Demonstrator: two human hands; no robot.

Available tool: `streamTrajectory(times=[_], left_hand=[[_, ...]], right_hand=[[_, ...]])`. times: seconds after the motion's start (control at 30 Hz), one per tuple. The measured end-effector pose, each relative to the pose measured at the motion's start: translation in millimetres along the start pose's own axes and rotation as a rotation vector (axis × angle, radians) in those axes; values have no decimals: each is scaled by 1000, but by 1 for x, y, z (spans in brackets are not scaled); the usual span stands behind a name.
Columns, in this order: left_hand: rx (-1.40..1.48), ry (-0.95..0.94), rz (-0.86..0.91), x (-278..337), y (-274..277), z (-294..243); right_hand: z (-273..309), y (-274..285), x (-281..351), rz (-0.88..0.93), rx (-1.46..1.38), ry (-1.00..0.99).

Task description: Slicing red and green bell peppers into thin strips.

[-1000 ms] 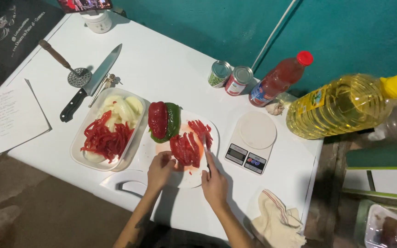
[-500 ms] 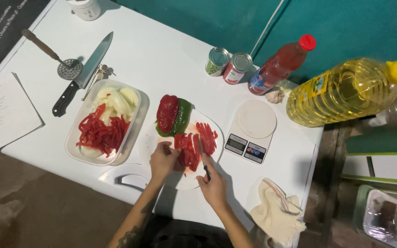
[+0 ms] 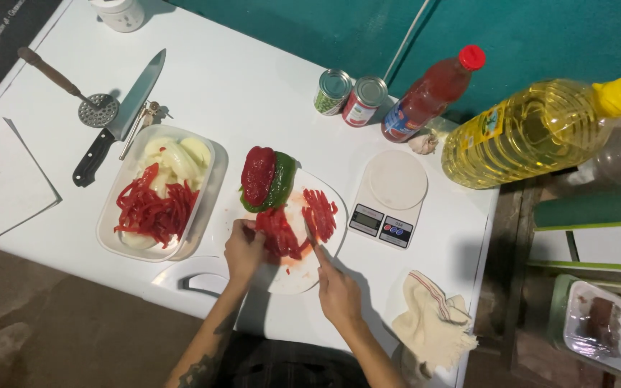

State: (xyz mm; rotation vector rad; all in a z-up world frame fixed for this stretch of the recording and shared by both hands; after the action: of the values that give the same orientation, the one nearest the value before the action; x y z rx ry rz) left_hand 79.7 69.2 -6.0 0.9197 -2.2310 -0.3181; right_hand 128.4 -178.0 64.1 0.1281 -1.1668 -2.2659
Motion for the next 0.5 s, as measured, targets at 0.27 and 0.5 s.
streamTrajectory(times=[0.27, 0.5], left_hand=[[-303, -622, -79, 70, 25, -87], [-409, -933, 134, 97, -18, -84]], right_hand=[[30, 15, 17, -12, 47, 120], [27, -9, 41, 73, 173, 88]])
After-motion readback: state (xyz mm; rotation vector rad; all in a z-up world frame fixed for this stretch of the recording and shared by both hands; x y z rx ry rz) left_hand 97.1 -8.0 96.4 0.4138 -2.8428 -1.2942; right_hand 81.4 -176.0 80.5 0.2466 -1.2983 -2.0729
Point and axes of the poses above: each hand's wrist, its own x-axis away from the middle knuckle, its own y-axis out of the back of the hand, z = x × y, the point moved 10 cm from there along -x, towards the middle knuckle, and after that the axes turned 11 degrees about y, right-handed, at the moved point
